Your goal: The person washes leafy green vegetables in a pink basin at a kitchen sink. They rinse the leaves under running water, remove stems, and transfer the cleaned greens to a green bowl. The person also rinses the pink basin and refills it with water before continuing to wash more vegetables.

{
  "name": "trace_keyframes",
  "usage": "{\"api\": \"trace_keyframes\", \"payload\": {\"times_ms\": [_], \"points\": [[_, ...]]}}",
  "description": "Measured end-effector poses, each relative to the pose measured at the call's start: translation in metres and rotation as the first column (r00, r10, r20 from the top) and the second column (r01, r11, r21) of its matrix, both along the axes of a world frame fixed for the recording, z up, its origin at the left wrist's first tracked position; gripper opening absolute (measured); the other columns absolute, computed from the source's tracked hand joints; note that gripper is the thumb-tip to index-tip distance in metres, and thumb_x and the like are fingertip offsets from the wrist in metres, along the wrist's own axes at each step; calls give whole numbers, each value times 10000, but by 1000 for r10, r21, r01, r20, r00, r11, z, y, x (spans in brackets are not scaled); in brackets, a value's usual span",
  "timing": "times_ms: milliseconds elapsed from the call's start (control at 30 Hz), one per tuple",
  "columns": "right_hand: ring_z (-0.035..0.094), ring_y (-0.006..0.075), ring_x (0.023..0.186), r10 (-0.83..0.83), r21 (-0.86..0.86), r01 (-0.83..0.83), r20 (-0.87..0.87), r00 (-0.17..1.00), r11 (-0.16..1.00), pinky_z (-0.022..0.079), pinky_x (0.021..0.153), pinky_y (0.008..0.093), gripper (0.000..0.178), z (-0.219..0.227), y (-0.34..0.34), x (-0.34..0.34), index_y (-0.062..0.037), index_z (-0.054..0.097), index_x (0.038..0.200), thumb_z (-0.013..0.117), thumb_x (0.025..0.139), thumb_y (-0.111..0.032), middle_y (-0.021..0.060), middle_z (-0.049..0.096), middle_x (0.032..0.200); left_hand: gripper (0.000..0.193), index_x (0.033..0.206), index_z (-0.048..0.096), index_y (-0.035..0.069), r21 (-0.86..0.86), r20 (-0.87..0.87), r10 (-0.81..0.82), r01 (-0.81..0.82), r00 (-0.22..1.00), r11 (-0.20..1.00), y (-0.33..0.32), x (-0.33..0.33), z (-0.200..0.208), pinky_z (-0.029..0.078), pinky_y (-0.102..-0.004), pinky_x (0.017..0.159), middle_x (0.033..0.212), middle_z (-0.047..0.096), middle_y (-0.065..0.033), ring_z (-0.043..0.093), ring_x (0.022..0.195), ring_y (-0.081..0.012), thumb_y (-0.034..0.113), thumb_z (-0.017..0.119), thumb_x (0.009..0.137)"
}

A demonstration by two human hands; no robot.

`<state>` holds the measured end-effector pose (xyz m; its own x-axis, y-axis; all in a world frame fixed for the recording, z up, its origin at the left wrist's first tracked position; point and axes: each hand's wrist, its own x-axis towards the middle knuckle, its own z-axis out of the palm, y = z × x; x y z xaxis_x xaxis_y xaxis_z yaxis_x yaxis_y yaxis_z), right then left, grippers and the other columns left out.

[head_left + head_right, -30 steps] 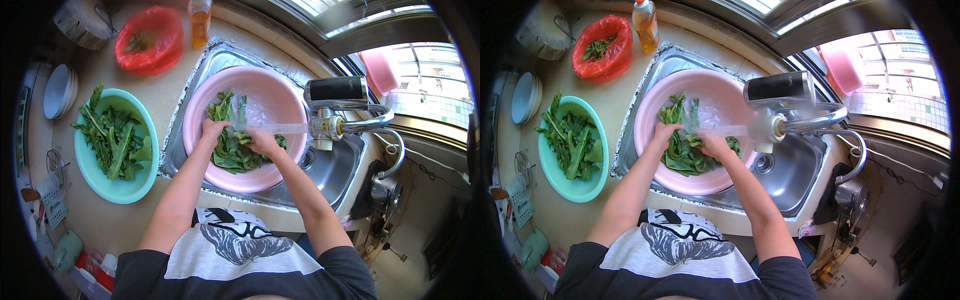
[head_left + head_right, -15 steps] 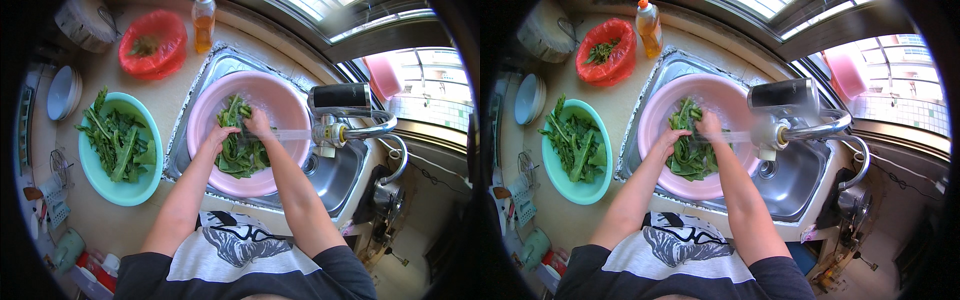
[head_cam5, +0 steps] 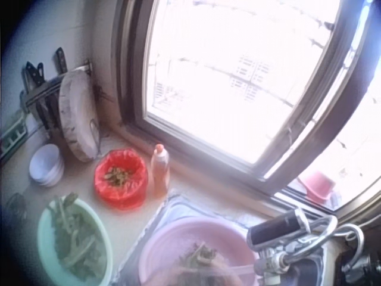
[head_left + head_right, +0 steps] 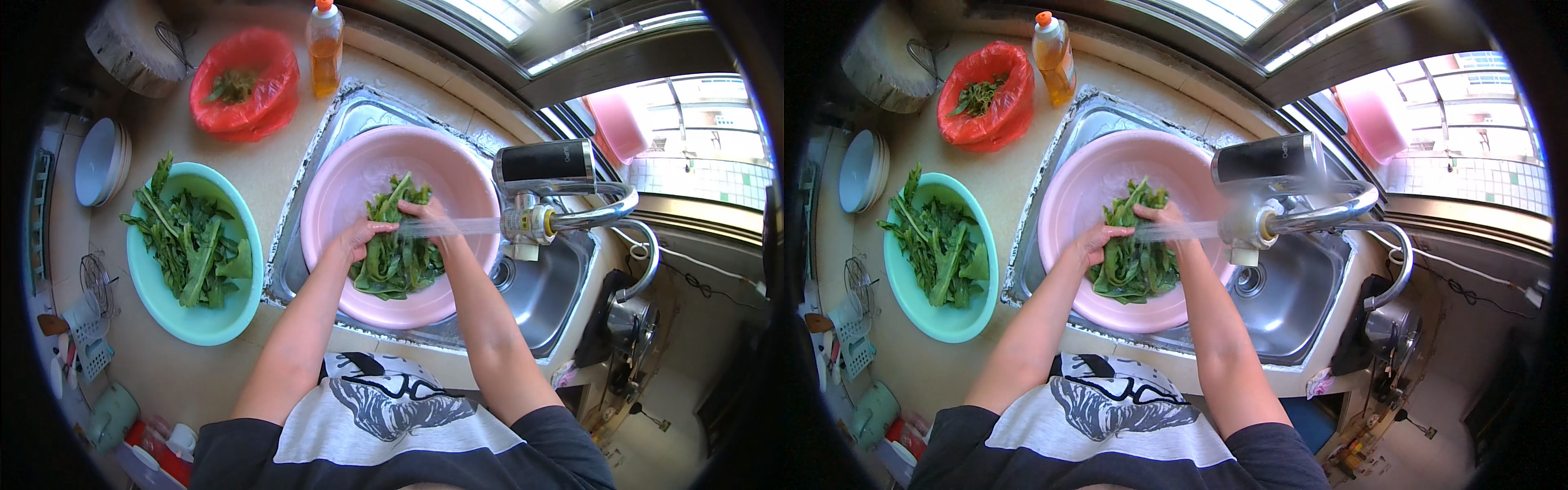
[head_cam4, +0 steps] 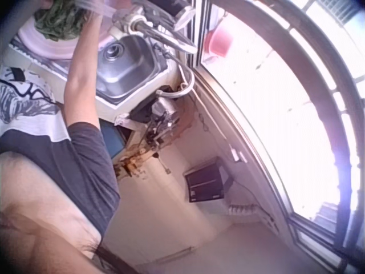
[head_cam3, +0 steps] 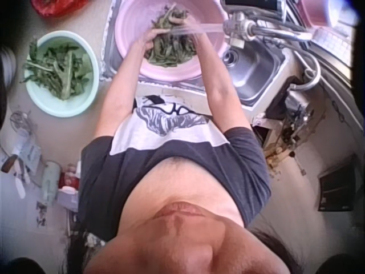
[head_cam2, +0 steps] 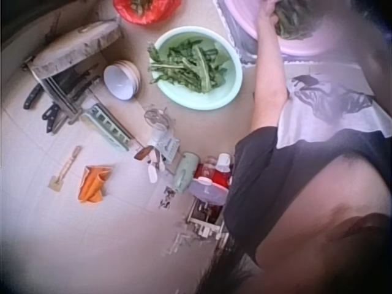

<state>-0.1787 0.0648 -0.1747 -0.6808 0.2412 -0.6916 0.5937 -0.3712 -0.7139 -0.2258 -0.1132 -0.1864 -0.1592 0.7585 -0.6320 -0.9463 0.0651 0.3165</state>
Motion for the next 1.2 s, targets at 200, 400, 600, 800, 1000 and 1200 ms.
{"api": "trace_keyframes", "payload": {"times_ms": [200, 400, 600, 800, 1000, 1200], "points": [[649, 365, 861, 341, 789, -373, 221, 914, 489, 497, 761, 440, 453, -9, -13, 11, -25, 609, 1047, 750, 695, -274, 216, 665, 922, 400, 1204, 507, 23, -274, -611, 117, -349, 782, 896, 5, 11, 6, 450, -364, 861, 1025, 623, -148, 596, 986, -257, 230, 617, 880], [648, 280, 821, -129, 449, 129, -31, 991, 884, 503, 725, 403, 331, 3, -16, 0, -6, 617, 1036, 689, 749, -154, 145, 668, 901, 441, 1237, 487, -14, -445, -766, -120, -386, 632, 808, -1, 7, -4, 322, -360, 1008, 1268, 510, -218, 469, 1180, -313, 311, 487, 940], [636, 171, 822, -290, -241, 274, -35, 956, 931, 535, 710, 326, 282, 32, -22, -5, 12, 603, 1055, 676, 795, -66, 84, 652, 952, 378, 1209, 534, -5, -142, -339, 264, -326, 903, 935, 3, 5, -9, 420, -320, 921, 1157, 589, -103, 553, 1052, -190, 241, 547, 923], [644, 214, 846, -269, -255, 213, -208, 940, 943, 555, 736, 364, 275, 29, -7, 1, -12, 582, 1075, 637, 809, -55, 101, 642, 954, 329, 1140, 554, -10, -153, -453, 178, -273, 873, 950, 1, 2, -2, 486, -314, 841, 1036, 634, -109, 607, 949, -191, 159, 607, 864], [592, 280, 1022, -377, -377, 279, -217, 900, 883, 487, 911, 436, 321, 41, 15, 39, -7, 558, 1136, 587, 824, -77, 140, 618, 1103, 309, 1093, 537, -6, -37, -386, 382, -428, 840, 903, 2, -1, 6, 498, -322, 835, 984, 640, -142, 621, 895, -200, 188, 491, 857], [565, 273, 1082, -642, -366, 532, -341, 687, 764, 462, 940, 423, 346, 83, 40, 97, -40, 567, 1157, 577, 864, -224, 122, 610, 1138, 340, 1071, 521, 30, -261, -354, 498, -595, 791, 760, -4, -5, -17, 510, -372, 778, 961, 626, -121, 617, 835, -220, 286, 470, 854]]}}
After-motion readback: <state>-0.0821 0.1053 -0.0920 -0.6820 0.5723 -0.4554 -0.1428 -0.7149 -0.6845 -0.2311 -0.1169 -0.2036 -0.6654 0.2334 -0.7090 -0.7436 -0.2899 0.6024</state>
